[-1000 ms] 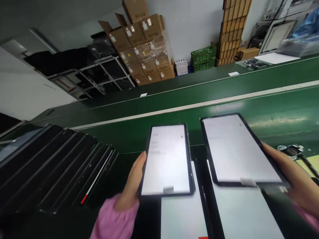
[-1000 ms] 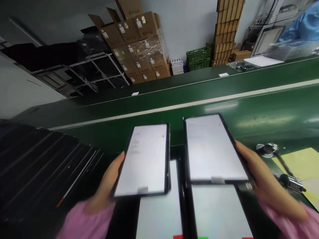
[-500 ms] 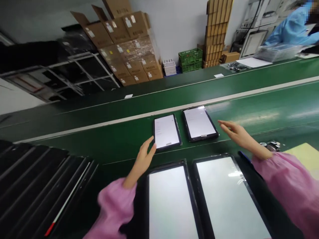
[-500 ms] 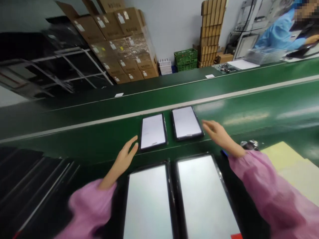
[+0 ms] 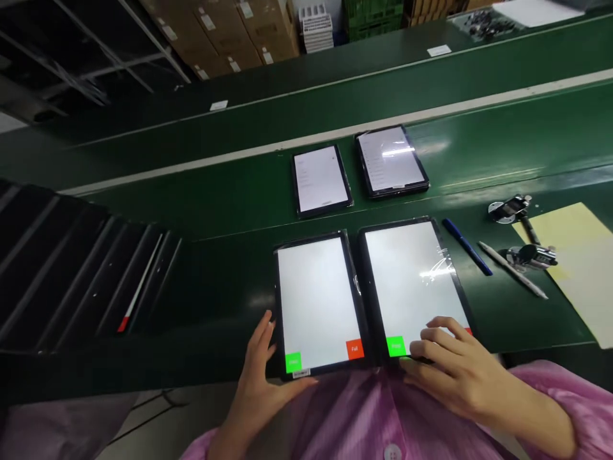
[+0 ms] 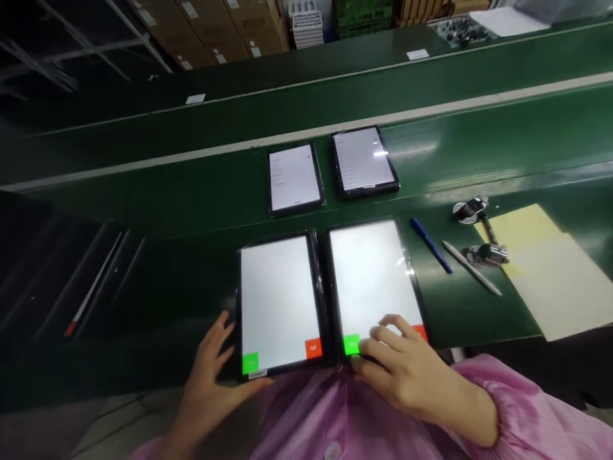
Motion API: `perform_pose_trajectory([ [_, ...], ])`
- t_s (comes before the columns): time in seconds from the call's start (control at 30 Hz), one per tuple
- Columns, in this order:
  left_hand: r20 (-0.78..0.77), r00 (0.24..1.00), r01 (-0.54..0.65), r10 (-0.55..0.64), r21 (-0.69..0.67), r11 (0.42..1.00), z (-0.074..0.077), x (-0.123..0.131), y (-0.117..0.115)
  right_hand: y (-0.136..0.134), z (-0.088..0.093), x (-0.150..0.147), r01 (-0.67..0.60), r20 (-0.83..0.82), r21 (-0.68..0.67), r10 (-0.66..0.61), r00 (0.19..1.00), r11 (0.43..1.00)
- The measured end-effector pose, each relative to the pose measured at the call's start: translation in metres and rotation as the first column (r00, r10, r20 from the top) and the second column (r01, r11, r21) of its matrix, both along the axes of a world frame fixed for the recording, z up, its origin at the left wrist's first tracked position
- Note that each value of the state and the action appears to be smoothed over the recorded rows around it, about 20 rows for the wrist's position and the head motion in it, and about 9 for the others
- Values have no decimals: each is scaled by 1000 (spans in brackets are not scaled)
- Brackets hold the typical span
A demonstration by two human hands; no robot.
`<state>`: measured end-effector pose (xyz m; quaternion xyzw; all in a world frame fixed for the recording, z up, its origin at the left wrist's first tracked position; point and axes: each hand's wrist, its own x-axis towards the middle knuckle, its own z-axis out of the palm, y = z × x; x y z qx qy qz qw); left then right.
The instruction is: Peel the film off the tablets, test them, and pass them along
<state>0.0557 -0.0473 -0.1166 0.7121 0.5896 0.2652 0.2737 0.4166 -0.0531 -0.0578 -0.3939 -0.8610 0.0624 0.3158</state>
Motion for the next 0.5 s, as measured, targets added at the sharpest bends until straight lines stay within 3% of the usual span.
perform_pose_trajectory([
  [0.17,44,995,-80,87,-144,986,6,0,4,-7,-19,-9,1,58,126,-9,998,992],
  [0.3,-57,997,-54,50,-80,995,9,-7,10,-12,-23,-6,-45,109,197,24,994,979],
  [0.4,-218,972,100,-86,53,994,32,-3,22,-14,-24,-5,-64,107,217,42,993,974],
  [0.5,-215,928,355,-306,254,900,61,31,41,-4,-16,-2,-56,107,212,34,994,976],
])
